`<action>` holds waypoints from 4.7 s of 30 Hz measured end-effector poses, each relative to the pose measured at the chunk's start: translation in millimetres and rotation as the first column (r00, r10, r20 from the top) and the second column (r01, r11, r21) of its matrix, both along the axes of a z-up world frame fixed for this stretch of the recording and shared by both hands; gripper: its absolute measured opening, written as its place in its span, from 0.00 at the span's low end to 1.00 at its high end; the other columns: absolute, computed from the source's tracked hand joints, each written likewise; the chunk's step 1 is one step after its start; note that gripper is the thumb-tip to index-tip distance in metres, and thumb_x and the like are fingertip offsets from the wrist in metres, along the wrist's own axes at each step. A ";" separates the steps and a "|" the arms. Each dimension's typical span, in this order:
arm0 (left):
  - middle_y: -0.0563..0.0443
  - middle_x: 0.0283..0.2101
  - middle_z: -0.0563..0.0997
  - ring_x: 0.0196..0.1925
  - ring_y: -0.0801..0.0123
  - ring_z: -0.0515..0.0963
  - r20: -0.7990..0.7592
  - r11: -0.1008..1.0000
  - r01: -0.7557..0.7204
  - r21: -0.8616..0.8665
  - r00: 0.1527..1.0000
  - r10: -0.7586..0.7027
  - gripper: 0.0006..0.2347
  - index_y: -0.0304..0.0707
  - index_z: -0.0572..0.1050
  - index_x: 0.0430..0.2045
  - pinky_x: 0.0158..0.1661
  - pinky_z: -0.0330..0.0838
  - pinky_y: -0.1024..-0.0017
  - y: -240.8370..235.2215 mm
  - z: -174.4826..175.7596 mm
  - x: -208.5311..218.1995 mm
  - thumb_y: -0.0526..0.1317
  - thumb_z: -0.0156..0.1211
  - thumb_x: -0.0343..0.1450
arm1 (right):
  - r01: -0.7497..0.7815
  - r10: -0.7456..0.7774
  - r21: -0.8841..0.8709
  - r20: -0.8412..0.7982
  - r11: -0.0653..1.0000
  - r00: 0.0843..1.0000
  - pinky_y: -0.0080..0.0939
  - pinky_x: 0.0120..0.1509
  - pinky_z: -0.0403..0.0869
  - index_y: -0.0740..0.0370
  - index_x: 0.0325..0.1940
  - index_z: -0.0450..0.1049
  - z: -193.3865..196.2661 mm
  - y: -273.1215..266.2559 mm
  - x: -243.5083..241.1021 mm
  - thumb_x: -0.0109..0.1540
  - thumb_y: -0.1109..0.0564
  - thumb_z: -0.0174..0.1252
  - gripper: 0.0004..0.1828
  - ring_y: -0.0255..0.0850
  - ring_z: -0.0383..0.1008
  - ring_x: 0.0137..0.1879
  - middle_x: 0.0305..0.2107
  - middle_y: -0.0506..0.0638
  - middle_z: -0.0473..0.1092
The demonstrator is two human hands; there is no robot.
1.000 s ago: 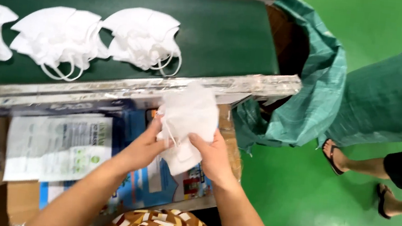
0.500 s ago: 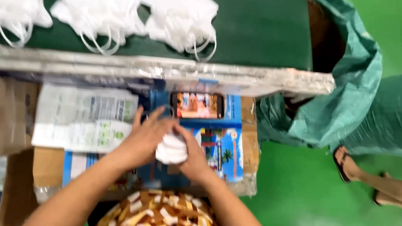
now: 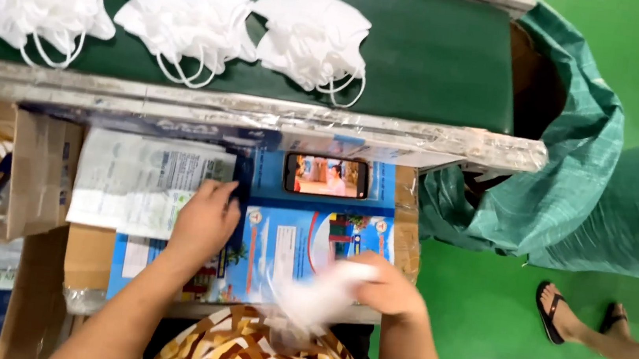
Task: Packaging individual protective face masks into plastic sleeves and larger storage bags/boxes.
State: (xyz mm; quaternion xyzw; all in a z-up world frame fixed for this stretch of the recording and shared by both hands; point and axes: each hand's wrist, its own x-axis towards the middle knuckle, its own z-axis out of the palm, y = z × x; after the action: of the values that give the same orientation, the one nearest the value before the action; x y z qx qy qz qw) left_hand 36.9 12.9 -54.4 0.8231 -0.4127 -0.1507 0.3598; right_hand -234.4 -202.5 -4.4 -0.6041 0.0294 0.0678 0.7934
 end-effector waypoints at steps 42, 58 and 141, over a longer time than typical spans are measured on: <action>0.52 0.35 0.83 0.47 0.57 0.78 0.041 0.942 0.174 -0.286 0.985 -0.169 0.05 0.41 0.80 0.26 0.51 0.65 0.57 -4.9 44.0 -6.3 0.39 0.60 0.70 | 0.309 -0.337 -0.154 -0.216 0.938 0.916 0.39 0.52 0.75 0.68 0.54 0.79 -57.5 74.6 64.3 0.64 0.57 0.64 0.17 0.36 0.75 0.46 0.41 0.52 0.78; 0.49 0.36 0.80 0.37 0.49 0.79 -0.010 0.920 0.391 -0.027 0.920 -0.391 0.07 0.39 0.80 0.31 0.37 0.72 0.57 -9.9 76.0 -22.9 0.39 0.63 0.64 | 0.431 -0.430 -0.422 0.103 0.798 0.897 0.35 0.49 0.75 0.63 0.48 0.77 -49.7 77.4 72.5 0.64 0.61 0.60 0.09 0.32 0.77 0.44 0.39 0.50 0.78; 0.37 0.50 0.73 0.51 0.47 0.73 0.342 0.951 -0.104 0.293 0.940 -0.003 0.31 0.25 0.62 0.67 0.49 0.74 0.60 87.0 -40.4 -44.1 0.30 0.58 0.65 | 0.414 -0.378 -0.760 0.238 0.501 0.894 0.46 0.63 0.74 0.56 0.64 0.72 -32.5 62.6 45.6 0.60 0.65 0.63 0.27 0.53 0.76 0.61 0.56 0.56 0.74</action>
State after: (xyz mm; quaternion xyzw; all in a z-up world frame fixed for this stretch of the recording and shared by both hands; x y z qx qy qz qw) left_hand -7.1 99.9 -94.7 0.8929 -0.4184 -0.0596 0.1553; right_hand -188.8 -139.9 -36.9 -0.8703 0.1779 -0.1480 0.4348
